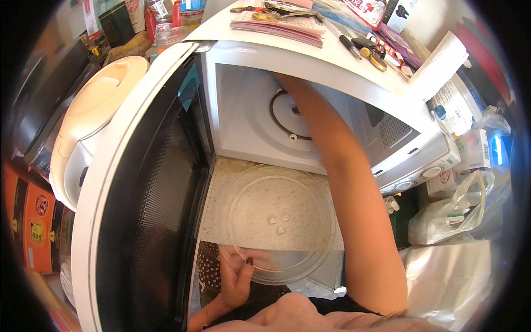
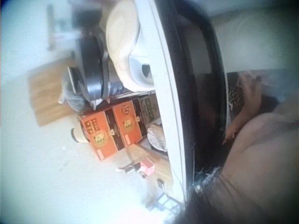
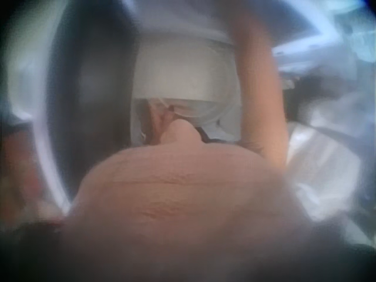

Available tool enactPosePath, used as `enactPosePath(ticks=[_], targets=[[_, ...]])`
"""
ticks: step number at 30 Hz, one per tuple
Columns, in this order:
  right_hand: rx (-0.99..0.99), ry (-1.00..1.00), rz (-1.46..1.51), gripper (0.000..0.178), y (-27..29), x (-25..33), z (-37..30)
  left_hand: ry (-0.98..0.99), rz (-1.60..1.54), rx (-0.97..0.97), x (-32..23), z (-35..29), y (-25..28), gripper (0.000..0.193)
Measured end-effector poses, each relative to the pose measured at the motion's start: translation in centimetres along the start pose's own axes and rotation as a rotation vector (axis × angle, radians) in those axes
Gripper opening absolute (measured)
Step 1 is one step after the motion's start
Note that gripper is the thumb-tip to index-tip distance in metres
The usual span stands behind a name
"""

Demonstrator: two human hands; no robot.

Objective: The person cleans the interior and door of a microwave using a cloth, wiping the surfaces and handling the glass turntable tray.

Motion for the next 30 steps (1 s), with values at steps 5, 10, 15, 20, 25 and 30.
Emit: enactPosePath(ticks=[5,10,15,20,25,30], targets=[[0.016,0.01,0.012,0.044,0.7,-0.2,0.0,0.037,0.0,-0.039,-0.6,-0.1,-0.3,0.021],[0.038,-0.015,-0.036,0.044,2.8,-3.0,-1.5,0.003,-0.055,-0.027,0.1,0.0,-0.1,0.021],[0.021,0.004,-0.024,0.044,0.9,-1.0,-0.4,-0.009,-0.063,-0.017,0.3,0.0,-0.1,0.021],[0.022,0.015,-0.005,0.044,0.4,-0.6,0.4,-0.008,-0.023,-0.018,0.2,-0.2,0.1,0.022],[0.029,-0.007,-0.027,0.044,1.8,-2.0,-0.3,-0.018,-0.055,-0.015,0.2,0.0,0.0,0.022],[0.008,0.018,-0.015,0.043,0.3,-0.5,0.7,-0.019,-0.048,-0.018,0.4,0.2,0.0,0.021]])
Point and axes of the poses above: each hand's wrist, its own z-axis towards the middle knuckle, its own y-axis out of the back of the hand, x = y × z, the point moved 3 cm from there along z, towards the middle knuckle, and after that the axes turned 14 degrees about -x, right-handed, at the moved point
